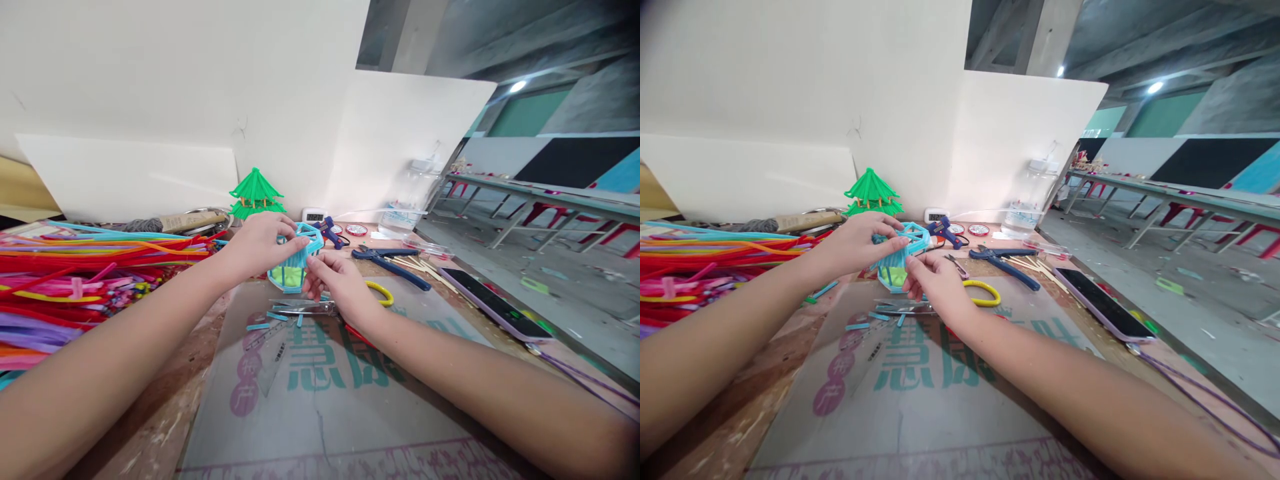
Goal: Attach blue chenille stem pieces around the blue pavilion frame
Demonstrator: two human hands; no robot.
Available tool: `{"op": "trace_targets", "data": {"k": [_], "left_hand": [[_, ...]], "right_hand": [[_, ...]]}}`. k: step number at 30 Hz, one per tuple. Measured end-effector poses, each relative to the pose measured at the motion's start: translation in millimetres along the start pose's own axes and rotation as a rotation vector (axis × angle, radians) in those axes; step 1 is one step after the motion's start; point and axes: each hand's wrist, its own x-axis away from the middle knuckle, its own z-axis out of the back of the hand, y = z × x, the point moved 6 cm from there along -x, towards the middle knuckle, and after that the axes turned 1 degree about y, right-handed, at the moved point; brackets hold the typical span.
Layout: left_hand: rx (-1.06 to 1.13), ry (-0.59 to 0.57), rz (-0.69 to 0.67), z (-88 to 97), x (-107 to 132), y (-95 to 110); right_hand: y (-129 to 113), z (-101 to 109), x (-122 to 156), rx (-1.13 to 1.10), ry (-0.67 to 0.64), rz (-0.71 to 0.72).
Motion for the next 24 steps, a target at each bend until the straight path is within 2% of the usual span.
{"op": "trace_targets", "data": {"k": [6, 12, 24], "left_hand": [[0.004, 0.0, -0.004, -1.7, 0.3, 0.4], [0.004, 0.047, -0.019, -1.8, 0.7, 2.1], [-0.018, 0.018, 0.002, -3.1, 1.4, 0.9]], "right_hand": [[2.3, -0.4, -1.3, -0.039, 0.003, -0.015], [2.5, -0.9, -1.2, -0.04, 0.003, -0.014], [3.8, -0.6, -1.2, -0.028, -0.015, 0.004]]}}
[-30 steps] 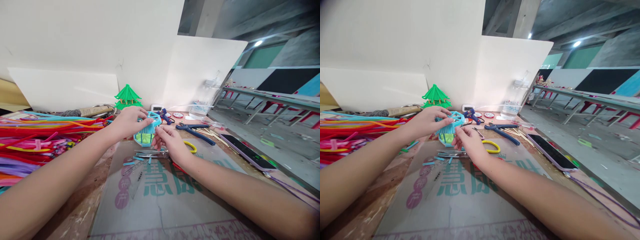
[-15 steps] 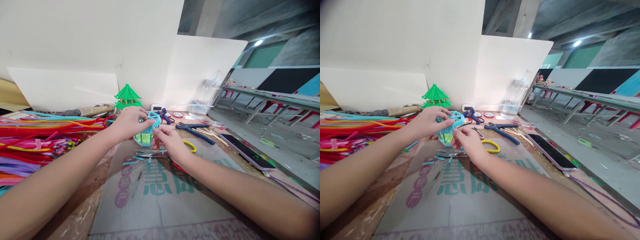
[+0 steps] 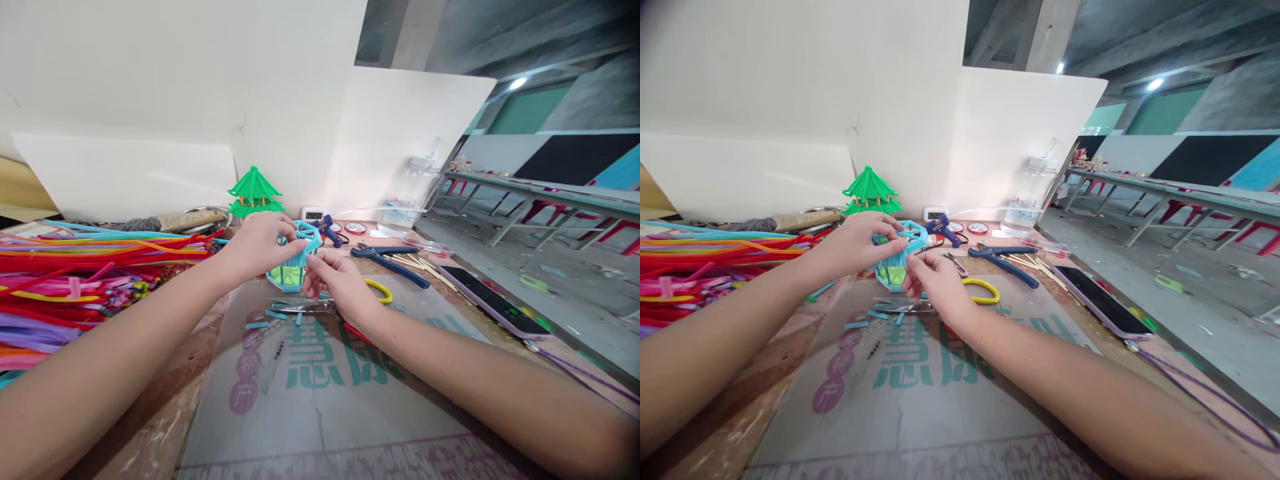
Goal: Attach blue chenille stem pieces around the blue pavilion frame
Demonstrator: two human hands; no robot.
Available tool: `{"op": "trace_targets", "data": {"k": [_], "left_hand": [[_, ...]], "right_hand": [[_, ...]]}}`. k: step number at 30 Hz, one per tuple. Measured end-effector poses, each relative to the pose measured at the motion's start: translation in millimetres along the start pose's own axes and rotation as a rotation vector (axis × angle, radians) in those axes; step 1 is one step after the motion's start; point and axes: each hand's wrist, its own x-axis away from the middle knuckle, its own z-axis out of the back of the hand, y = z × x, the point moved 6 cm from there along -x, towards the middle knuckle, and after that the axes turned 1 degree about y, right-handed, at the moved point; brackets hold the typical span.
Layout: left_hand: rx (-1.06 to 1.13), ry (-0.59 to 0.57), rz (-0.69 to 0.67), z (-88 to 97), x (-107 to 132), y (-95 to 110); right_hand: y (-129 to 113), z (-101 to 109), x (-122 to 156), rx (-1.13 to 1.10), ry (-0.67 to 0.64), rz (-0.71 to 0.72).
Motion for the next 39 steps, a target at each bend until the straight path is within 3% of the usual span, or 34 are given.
{"op": "trace_targets", "data": {"k": [3, 7, 10, 12, 15, 22, 26, 30, 33, 39], "left_hand": [[-0.001, -0.03, -0.012, 0.4, 0, 0], [0.001, -0.083, -0.025, 1.6, 0, 2], [0.0, -0.092, -0.036, 2.5, 0, 3], [0.002, -0.093, -0.047, 2.2, 0, 3], [0.001, -0.093, -0.056, 2.0, 0, 3], [-0.004, -0.104, -0.059, 3.5, 1, 6], [-0.005, -0.099, -0.058, 2.8, 0, 3], [-0.007, -0.086, -0.052, 2.9, 0, 1], [-0.016, -0.082, -0.051, 3.3, 0, 2], [-0.025, -0.077, -0.05, 3.2, -1, 3]], "right_hand": [[-12, 15, -7, 0.069, 0.063, 0.108], [-49, 42, -15, 0.5, 0.207, 0.441], [-64, 36, -16, 0.834, 0.048, 0.612], [-65, 29, -18, 0.944, -0.077, 0.641], [-61, 24, -22, 0.966, -0.142, 0.6], [-64, 27, -30, 0.822, -0.032, 0.553], [-81, 30, -27, 0.598, 0.01, 0.515], [-87, 37, -19, 0.38, 0.037, 0.37], [-69, 38, -11, 0.391, 0.032, 0.255], [-24, 19, -3, 0.407, -0.117, 0.117]]}}
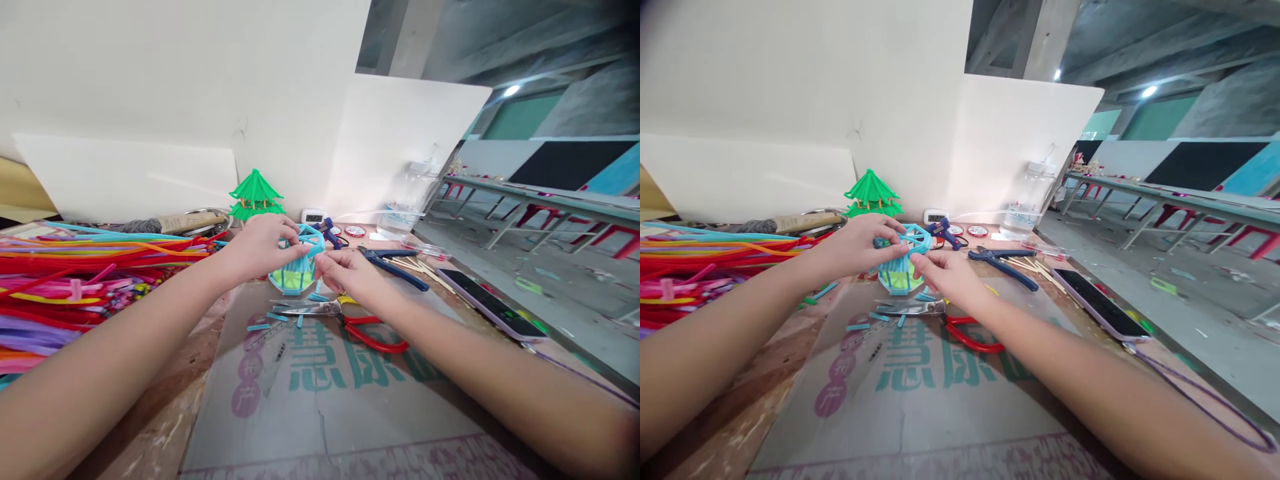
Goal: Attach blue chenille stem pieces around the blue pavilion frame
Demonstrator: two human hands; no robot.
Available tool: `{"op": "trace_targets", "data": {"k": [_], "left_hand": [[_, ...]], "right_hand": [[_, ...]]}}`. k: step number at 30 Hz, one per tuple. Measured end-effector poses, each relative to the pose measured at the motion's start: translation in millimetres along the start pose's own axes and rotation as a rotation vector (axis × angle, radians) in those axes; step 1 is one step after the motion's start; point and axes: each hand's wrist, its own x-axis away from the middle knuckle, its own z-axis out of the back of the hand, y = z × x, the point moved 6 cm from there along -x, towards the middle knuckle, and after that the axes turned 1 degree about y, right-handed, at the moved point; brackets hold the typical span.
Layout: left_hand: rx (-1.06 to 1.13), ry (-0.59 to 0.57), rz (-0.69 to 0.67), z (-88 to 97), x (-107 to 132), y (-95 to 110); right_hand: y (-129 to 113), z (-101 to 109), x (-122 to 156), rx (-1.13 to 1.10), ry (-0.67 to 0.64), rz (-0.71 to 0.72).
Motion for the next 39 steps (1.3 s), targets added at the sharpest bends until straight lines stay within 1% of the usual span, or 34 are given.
{"op": "trace_targets", "data": {"k": [3, 6, 9, 13, 20, 24, 27, 31, 35, 39], "left_hand": [[-0.011, -0.004, 0.015, 0.1, 0, 0], [-0.005, -0.007, 0.021, 1.0, 1, 1], [0.007, -0.004, 0.014, 1.9, 1, 3], [0.004, -0.003, 0.016, 1.6, 0, 2], [-0.003, -0.004, 0.007, -0.4, 0, 1], [-0.003, 0.004, -0.002, -1.4, 0, 0], [0.0, 0.003, -0.007, -1.5, 0, 0], [0.007, 0.0, -0.004, -1.1, 0, 0], [0.016, -0.008, -0.006, -1.3, 0, 0], [0.009, -0.006, -0.008, -0.3, 1, 0]], "right_hand": [[1, -8, 0, -0.054, -0.011, -0.037], [-1, -12, 1, -0.094, -0.017, -0.07], [2, -15, 3, -0.128, -0.023, -0.099], [8, -18, 5, -0.232, -0.004, -0.158], [6, -22, 5, -0.346, 0.008, -0.179], [10, -26, 5, -0.462, 0.014, -0.246], [13, -27, 4, -0.489, 0.011, -0.272], [17, -27, 1, -0.466, -0.001, -0.266], [20, -26, 1, -0.401, -0.002, -0.221], [15, -24, 1, -0.401, -0.005, -0.155]]}}
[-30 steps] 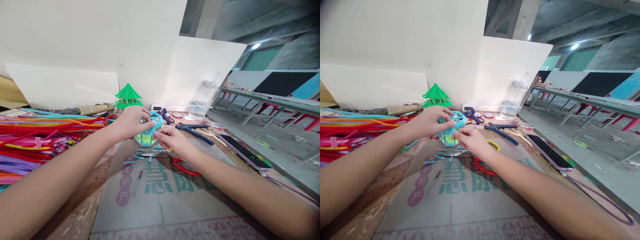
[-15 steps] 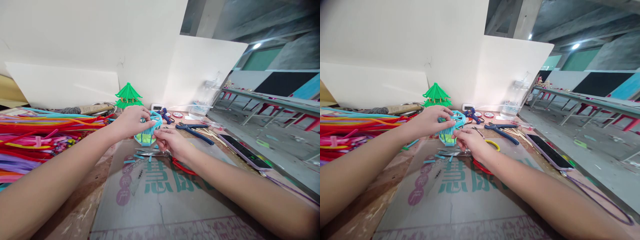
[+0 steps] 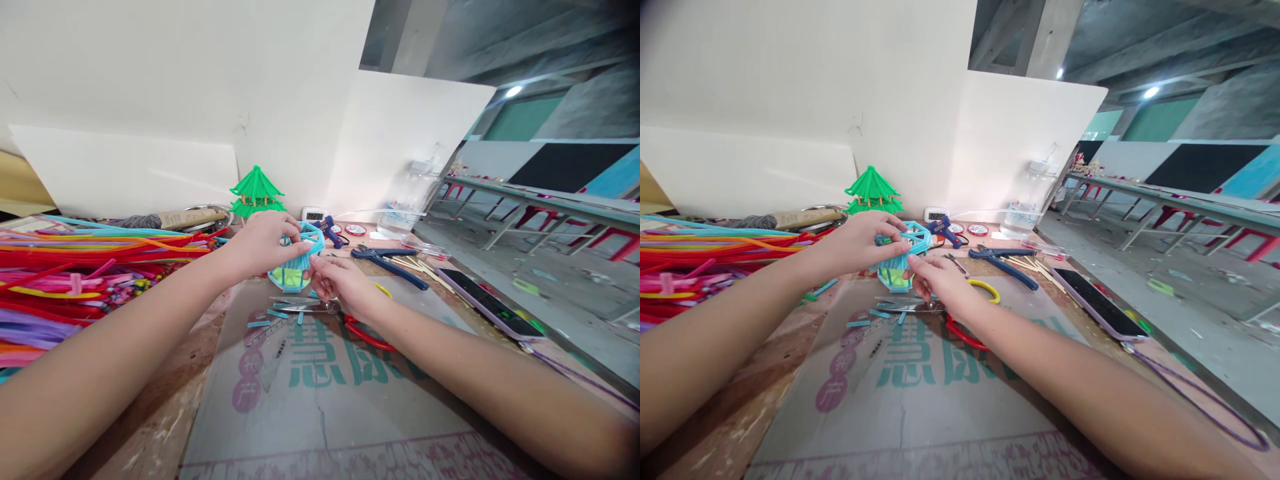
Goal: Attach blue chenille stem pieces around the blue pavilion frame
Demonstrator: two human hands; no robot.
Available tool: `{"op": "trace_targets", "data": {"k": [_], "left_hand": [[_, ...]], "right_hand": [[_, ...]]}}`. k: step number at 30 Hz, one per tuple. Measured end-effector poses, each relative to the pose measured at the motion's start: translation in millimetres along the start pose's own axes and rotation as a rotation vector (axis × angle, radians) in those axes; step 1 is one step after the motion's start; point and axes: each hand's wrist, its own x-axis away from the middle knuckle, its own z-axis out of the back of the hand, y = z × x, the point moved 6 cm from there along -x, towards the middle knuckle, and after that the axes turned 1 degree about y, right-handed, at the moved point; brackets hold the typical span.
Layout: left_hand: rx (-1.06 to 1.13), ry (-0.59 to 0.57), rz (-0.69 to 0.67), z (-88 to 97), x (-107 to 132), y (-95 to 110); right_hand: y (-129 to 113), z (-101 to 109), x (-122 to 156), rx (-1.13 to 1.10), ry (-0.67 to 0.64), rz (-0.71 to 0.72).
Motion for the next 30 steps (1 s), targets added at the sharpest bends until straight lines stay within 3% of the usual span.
{"op": "trace_targets", "data": {"k": [4, 16, 22, 25, 30], "left_hand": [[-0.011, -0.009, 0.0, 0.5, 0, 2], [-0.021, -0.005, 0.0, -0.7, 0, 0], [-0.039, -0.03, -0.036, 6.5, -1, -3], [-0.022, -0.038, -0.073, 8.1, 0, -7], [0.004, -0.075, -0.065, 7.2, 1, -7]], "right_hand": [[-7, 0, 0, 0.078, 0.01, 0.054], [-2, 2, -2, 0.111, 0.017, 0.044], [-21, 32, -9, 0.29, 0.148, 0.159], [-35, 62, -16, 0.521, 0.258, 0.183], [-31, 106, -21, 1.345, 0.348, 0.074]]}}
